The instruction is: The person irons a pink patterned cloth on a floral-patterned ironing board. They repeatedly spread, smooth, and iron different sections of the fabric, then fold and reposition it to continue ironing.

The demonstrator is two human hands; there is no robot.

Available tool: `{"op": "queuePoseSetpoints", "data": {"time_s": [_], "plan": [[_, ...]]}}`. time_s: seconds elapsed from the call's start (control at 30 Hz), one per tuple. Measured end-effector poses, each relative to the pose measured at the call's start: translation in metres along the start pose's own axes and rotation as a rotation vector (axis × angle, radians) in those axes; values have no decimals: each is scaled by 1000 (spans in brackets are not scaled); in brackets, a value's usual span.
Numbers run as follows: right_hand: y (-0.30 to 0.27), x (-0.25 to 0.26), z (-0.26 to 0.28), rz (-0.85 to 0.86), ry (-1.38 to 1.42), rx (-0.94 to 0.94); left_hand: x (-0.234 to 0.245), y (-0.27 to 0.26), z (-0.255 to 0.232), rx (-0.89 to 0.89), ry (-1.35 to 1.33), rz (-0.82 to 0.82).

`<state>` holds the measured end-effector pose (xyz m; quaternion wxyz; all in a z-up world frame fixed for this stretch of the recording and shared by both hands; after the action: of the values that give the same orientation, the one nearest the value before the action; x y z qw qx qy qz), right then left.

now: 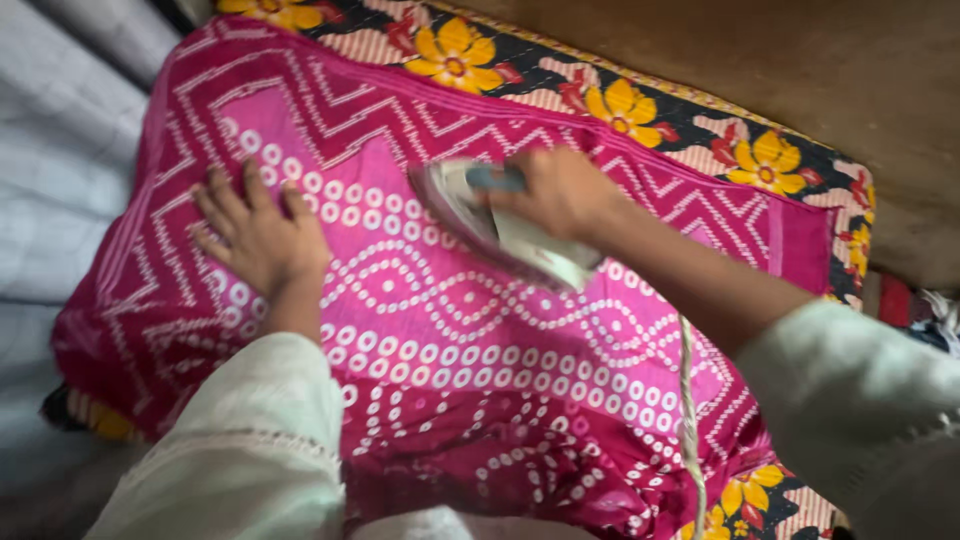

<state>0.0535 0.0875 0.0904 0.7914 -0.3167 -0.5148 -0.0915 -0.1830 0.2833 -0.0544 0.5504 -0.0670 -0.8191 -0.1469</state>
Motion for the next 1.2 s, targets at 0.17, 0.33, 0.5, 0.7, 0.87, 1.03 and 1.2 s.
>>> {"op": "queuePoseSetpoints", "data": {"time_s": [0.17, 0.33, 0.5, 0.7, 0.87, 1.03, 1.2], "plan": [[84, 11, 44, -210, 104, -88, -1, -1, 1, -1, -3, -37], [126, 25, 76, -206, 136, -137, 3, -4, 3, 3, -30, -37], [120, 23, 76, -240, 136, -220, -2, -3, 9, -38, -52, -60], [54, 3, 7, -314, 218, -468, 1, 0, 9, -68, -35, -56], [-5, -8, -69, -265, 122, -763, -4, -2, 12, -92, -37, -71], [-68, -26, -142, -328, 178, -934, -8, -3, 14, -102, -25, -86], [-133, -47, -178, -401, 403, -992, -10, -1, 11, -128, 1, -100]]}}
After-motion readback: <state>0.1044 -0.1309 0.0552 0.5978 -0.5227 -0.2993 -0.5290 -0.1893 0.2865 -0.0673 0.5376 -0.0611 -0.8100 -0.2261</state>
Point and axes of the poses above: each hand's wrist, its own y-axis towards the middle knuckle, its own x-axis out of the back of the hand, z = x × y, the point moved 1 cm from there along y, towards the middle knuckle, and after that the axes turned 4 degrees about -z, right-handed, at the moved point
